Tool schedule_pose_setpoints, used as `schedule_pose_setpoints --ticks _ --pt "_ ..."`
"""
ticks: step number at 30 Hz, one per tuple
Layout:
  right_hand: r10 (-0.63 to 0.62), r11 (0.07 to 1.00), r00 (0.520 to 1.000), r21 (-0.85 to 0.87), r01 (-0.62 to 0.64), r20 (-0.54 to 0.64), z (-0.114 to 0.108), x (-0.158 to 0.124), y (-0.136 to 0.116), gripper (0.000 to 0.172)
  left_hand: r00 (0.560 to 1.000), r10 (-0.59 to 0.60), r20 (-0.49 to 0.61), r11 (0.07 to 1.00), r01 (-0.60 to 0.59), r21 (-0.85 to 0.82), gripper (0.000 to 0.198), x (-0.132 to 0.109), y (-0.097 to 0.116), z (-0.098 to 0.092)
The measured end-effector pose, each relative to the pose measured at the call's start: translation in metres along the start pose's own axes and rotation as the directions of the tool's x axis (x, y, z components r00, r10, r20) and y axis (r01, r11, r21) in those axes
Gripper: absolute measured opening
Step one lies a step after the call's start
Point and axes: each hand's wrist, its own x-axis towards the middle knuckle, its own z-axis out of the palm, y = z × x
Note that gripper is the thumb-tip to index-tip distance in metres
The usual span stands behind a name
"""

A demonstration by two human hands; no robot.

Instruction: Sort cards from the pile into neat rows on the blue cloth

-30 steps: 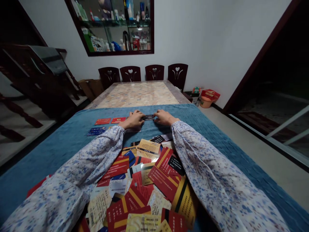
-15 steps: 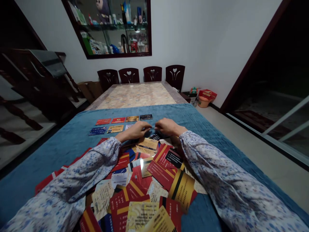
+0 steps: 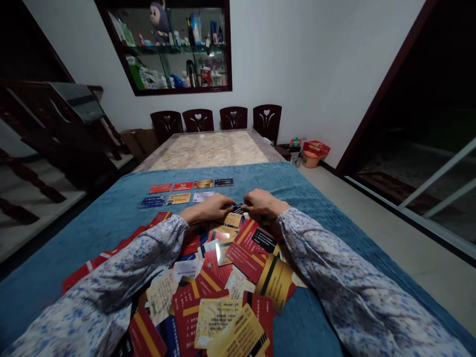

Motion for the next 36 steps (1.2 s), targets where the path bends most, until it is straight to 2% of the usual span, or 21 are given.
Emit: schedule_pose_setpoints --ticks 7,9,17,23,27,31,36 --pt "-0.05 0.997 0.991 0.044 0.056 -0.127 0.012 -0.002 0.008 0.039 0.988 0.078 -0.133 0.997 -0.075 0.029 0.026 -0.013 -0.004 -0.001" --pt "-0.05 0.996 0.988 0.059 0.06 -0.148 0.013 -0.004 0.01 0.037 0.985 0.105 -0.135 0.994 -0.102 0.023 0.025 -0.019 -0.004 -0.004" --pt "-0.034 0.999 0.995 0.039 0.038 -0.098 0.003 -0.012 0.002 0.024 0.992 0.113 -0.049 0.991 -0.116 -0.066 0.016 -0.042 0.003 -0.007" --pt "-0.062 0.997 0.998 -0.05 0.061 -0.013 -0.006 -0.013 -0.005 0.026 0.992 0.119 -0.029 0.987 -0.122 -0.105 0.014 -0.05 0.013 -0.01" --pt "-0.017 0.996 0.998 -0.091 0.022 0.053 -0.019 -0.018 -0.011 0.024 0.995 0.098 0.017 0.99 -0.096 -0.102 0.012 -0.052 0.019 -0.015" --pt "-0.016 0.997 0.998 -0.07 0.011 -0.059 -0.028 -0.026 -0.019 0.026 0.996 0.084 0.02 0.992 -0.082 -0.091 0.015 -0.053 0.021 -0.017" --pt "-0.171 0.973 0.959 0.116 0.201 -0.225 -0.023 -0.034 -0.026 0.027 0.992 0.12 -0.038 0.986 -0.123 -0.114 0.016 -0.054 0.018 -0.014"
